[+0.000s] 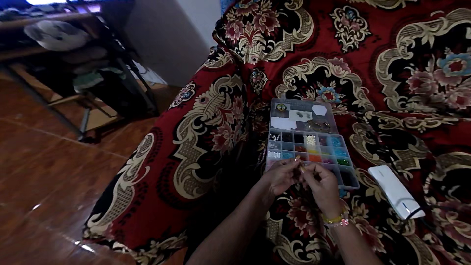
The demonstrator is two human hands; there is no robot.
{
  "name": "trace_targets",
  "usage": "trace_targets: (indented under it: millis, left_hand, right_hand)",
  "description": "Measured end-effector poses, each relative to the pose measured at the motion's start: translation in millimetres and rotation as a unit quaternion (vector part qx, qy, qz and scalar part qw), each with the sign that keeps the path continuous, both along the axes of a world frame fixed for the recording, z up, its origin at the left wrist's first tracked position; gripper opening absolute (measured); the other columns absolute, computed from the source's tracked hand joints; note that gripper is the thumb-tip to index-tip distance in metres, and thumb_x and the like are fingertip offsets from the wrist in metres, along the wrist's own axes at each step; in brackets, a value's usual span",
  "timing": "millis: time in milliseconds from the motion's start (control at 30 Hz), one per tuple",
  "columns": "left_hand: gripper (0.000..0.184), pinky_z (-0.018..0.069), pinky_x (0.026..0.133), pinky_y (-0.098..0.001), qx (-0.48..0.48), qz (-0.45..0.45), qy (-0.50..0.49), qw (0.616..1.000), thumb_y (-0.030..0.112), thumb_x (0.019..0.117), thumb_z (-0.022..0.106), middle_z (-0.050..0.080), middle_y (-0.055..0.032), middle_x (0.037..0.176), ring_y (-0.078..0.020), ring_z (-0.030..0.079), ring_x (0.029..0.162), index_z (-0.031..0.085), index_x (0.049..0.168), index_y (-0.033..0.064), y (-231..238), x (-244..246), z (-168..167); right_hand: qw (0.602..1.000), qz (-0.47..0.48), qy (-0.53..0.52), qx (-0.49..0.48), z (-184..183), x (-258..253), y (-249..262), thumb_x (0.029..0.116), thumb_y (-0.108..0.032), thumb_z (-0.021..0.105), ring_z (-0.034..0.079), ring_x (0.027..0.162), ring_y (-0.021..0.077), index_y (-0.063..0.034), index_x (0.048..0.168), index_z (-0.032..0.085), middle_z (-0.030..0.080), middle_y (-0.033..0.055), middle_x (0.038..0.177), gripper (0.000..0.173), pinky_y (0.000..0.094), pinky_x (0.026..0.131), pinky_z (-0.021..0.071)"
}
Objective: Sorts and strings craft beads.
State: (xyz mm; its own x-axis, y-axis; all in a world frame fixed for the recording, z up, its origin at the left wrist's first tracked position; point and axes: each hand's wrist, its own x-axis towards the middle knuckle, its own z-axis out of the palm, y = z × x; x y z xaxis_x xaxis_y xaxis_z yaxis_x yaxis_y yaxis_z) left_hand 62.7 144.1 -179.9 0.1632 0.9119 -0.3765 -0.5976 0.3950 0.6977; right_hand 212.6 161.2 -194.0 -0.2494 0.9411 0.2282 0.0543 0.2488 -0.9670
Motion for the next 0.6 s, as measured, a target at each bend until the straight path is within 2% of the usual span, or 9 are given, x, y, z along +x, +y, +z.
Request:
trace_targets:
  millis: [367, 500, 600]
  left_hand:
    - [0.021, 0.0578, 0.08, -0.0285, -0.005, 0.015, -0.004, 1.0, 0.014, 0.1094, 0.045, 0.068, -0.0021, 0.088, -0.0111, 0.068, 0.08, 0.063, 0.103, 0.0055, -1.4, 3.5, 2.0]
    - [0.018, 0.0567, 0.078, -0.0278, 0.041, 0.009, 0.054, 0.998, 0.012, 0.109, 0.044, 0.068, -0.0002, 0.089, -0.0094, 0.066, 0.08, 0.06, 0.101, 0.0068, -0.7, 3.0, 2.7]
    - [0.015, 0.0565, 0.08, -0.0286, 0.088, 0.035, 0.092, 0.991, 0.006, 0.1056, 0.05, 0.067, 0.0001, 0.089, -0.0094, 0.066, 0.081, 0.061, 0.096, 0.0062, -0.4, 4.7, 2.5]
  right_hand:
    - [0.999, -0.032, -0.019, 0.023, -3.5, -2.0, -1.7, 0.0889, -0.011, 0.063, 0.06, 0.054, -0.0011, -0.0048, 0.086, 0.069, 0.066, -0.0056, 0.067, 0.009, 0.0159, 0.05, 0.0523]
    - [1.0, -0.024, -0.008, -0.004, 0.7, -1.3, -1.8, 0.0925, -0.009, 0.062, 0.061, 0.054, 0.0003, -0.0017, 0.091, 0.07, 0.068, -0.004, 0.07, 0.011, 0.0166, 0.051, 0.0531]
    - [0.999, -0.022, 0.024, -0.031, 2.2, -1.4, -0.4, 0.0962, -0.007, 0.061, 0.06, 0.053, 0.0013, -0.002, 0.09, 0.069, 0.069, -0.0032, 0.07, 0.012, 0.0172, 0.05, 0.0526]
